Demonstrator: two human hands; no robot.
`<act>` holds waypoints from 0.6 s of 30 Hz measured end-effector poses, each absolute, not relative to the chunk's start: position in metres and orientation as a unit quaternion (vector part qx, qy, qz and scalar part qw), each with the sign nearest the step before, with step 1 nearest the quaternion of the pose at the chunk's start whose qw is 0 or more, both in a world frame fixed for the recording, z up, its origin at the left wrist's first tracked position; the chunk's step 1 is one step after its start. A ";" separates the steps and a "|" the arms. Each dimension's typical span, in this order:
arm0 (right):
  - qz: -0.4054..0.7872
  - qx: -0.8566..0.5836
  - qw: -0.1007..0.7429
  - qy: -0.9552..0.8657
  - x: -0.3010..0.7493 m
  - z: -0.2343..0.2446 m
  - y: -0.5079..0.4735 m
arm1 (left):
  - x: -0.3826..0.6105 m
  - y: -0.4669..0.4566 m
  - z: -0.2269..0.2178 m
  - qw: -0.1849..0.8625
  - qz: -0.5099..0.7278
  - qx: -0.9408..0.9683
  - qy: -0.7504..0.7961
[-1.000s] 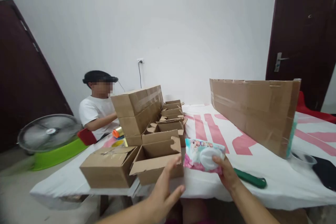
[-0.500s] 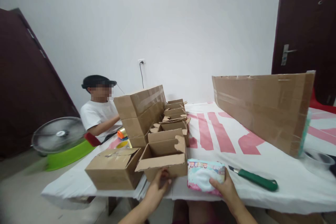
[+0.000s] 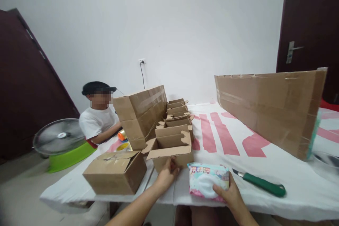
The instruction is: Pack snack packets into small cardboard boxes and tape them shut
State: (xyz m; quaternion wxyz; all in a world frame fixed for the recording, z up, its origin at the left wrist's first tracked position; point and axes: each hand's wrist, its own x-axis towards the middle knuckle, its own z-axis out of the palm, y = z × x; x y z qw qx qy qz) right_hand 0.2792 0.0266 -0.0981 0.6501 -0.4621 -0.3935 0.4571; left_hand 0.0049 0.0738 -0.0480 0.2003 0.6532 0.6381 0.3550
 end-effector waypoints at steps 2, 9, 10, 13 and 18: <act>0.459 -0.462 0.646 -0.399 0.280 -0.096 0.026 | 0.005 0.086 -0.047 0.203 0.354 0.650 0.641; 0.448 -0.475 0.636 -0.411 0.283 -0.098 0.027 | -0.002 0.128 -0.041 0.202 0.341 0.648 0.650; 0.444 -0.477 0.637 -0.412 0.283 -0.100 0.027 | -0.002 0.133 -0.040 0.201 0.340 0.648 0.651; 0.444 -0.475 0.637 -0.414 0.283 -0.101 0.027 | -0.001 0.148 -0.041 0.199 0.340 0.644 0.656; 0.447 -0.476 0.632 -0.418 0.283 -0.101 0.025 | -0.001 0.167 -0.041 0.202 0.342 0.633 0.665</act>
